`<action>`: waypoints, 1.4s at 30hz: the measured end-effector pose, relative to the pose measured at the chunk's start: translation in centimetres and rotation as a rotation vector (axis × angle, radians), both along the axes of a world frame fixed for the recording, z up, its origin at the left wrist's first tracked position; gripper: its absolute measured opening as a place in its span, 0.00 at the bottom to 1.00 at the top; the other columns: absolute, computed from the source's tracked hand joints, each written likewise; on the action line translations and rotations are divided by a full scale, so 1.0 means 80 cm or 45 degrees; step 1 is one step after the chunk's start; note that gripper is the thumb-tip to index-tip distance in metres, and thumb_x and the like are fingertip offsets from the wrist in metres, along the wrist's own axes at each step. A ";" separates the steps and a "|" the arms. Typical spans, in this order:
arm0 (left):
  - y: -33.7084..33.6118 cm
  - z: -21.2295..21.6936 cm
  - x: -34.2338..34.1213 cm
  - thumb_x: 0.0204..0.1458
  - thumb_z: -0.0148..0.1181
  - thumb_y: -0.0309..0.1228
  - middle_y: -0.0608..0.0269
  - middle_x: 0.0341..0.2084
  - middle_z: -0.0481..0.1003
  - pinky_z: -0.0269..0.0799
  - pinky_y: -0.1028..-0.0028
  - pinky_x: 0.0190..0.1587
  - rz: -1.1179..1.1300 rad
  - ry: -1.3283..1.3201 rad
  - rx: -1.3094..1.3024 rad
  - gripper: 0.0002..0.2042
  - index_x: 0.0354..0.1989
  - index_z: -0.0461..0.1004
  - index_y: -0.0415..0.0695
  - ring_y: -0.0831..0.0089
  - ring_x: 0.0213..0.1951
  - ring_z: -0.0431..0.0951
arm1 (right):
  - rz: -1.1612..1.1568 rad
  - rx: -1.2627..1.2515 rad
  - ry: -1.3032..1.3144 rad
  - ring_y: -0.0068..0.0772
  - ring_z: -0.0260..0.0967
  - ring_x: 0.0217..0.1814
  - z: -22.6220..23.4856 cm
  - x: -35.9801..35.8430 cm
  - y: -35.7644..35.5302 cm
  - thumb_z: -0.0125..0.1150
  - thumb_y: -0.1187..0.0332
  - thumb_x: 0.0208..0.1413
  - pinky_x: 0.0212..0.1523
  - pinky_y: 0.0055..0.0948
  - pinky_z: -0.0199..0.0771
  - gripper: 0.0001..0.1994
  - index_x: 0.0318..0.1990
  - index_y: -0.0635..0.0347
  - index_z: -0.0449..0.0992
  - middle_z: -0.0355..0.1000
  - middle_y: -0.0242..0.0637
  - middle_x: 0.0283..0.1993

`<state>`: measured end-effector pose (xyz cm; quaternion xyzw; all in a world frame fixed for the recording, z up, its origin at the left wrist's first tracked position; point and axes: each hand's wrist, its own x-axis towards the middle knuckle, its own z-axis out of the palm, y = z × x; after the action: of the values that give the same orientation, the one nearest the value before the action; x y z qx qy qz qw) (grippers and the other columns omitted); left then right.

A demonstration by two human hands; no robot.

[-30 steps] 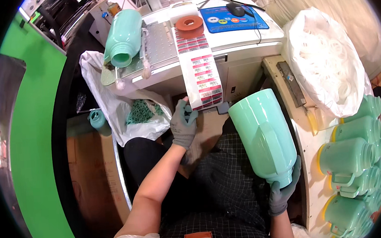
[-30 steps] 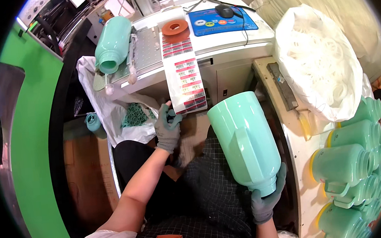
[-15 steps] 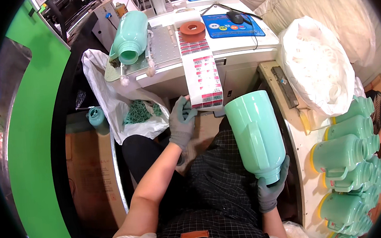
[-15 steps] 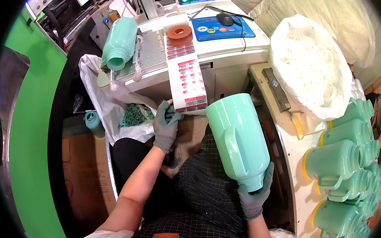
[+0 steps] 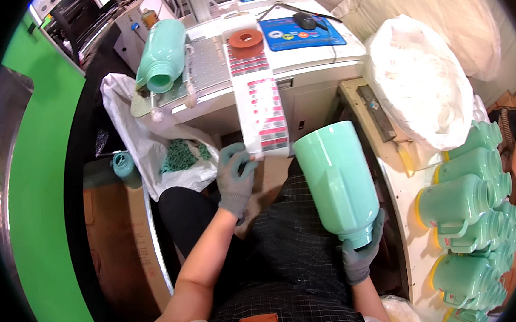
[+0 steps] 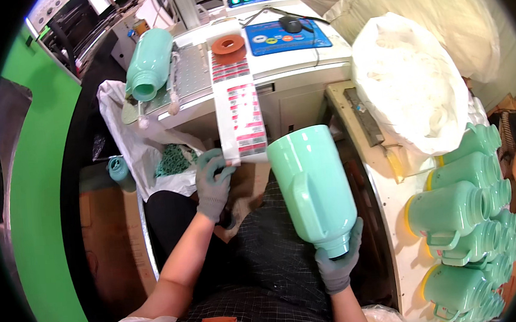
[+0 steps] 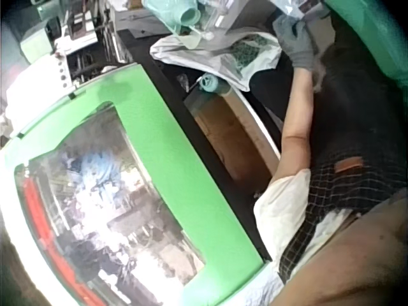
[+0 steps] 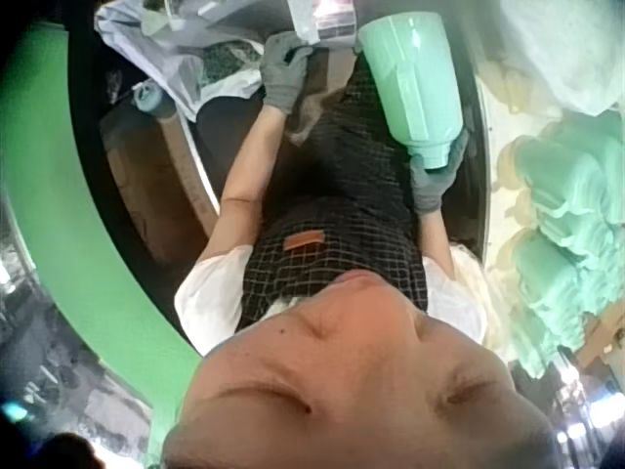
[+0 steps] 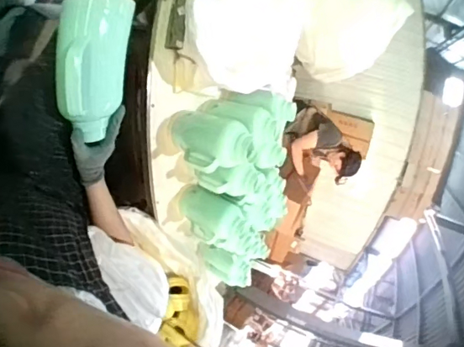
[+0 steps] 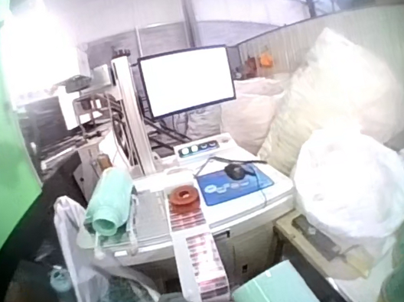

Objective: The person repeatedly picks up light green plastic containers, applies a label from a dispenser, and secures a yellow lid onto each container. The labeled containers are placed on a nearby table.

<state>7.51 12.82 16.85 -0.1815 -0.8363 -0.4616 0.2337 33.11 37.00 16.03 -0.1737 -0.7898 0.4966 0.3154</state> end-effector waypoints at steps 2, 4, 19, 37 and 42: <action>0.009 -0.007 0.028 0.58 0.68 0.25 0.60 0.41 0.80 0.79 0.70 0.46 0.033 -0.077 0.167 0.05 0.40 0.82 0.40 0.67 0.43 0.80 | 0.010 0.162 0.034 0.48 0.63 0.76 -0.013 0.003 0.004 0.75 0.62 0.48 0.74 0.43 0.63 0.54 0.78 0.75 0.50 0.60 0.58 0.77; 0.022 0.010 0.044 0.60 0.67 0.26 0.61 0.37 0.81 0.79 0.74 0.42 -0.187 -0.739 0.754 0.04 0.41 0.82 0.40 0.72 0.38 0.80 | 0.037 0.027 0.081 0.47 0.66 0.74 -0.012 -0.001 -0.003 0.75 0.66 0.46 0.72 0.43 0.66 0.53 0.78 0.75 0.50 0.62 0.57 0.76; 0.069 0.100 0.054 0.60 0.66 0.30 0.65 0.29 0.82 0.70 0.83 0.29 -0.502 -1.274 0.945 0.06 0.40 0.82 0.40 0.82 0.25 0.77 | 0.188 0.231 0.023 0.52 0.66 0.74 0.002 0.003 -0.009 0.80 0.64 0.40 0.70 0.46 0.71 0.58 0.80 0.65 0.51 0.55 0.59 0.79; -0.200 0.137 -0.275 0.49 0.69 0.35 0.62 0.68 0.67 0.66 0.53 0.65 0.481 1.010 -1.424 0.31 0.65 0.70 0.60 0.48 0.66 0.67 | 0.214 -0.276 0.344 0.46 0.55 0.80 0.119 -0.140 0.001 0.71 0.50 0.57 0.77 0.44 0.57 0.51 0.79 0.72 0.52 0.54 0.52 0.81; -0.192 0.222 -0.134 0.46 0.73 0.34 0.58 0.62 0.73 0.70 0.53 0.59 0.296 0.969 -0.886 0.33 0.65 0.71 0.58 0.50 0.60 0.73 | 0.215 0.155 0.455 0.43 0.56 0.80 0.148 -0.228 -0.009 0.76 0.66 0.51 0.78 0.42 0.56 0.50 0.78 0.73 0.54 0.56 0.51 0.80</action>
<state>-3.19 -2.57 34.60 -0.3091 -0.8106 -0.0293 0.4964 14.85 36.25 27.86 0.0032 -0.7615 0.4957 0.4176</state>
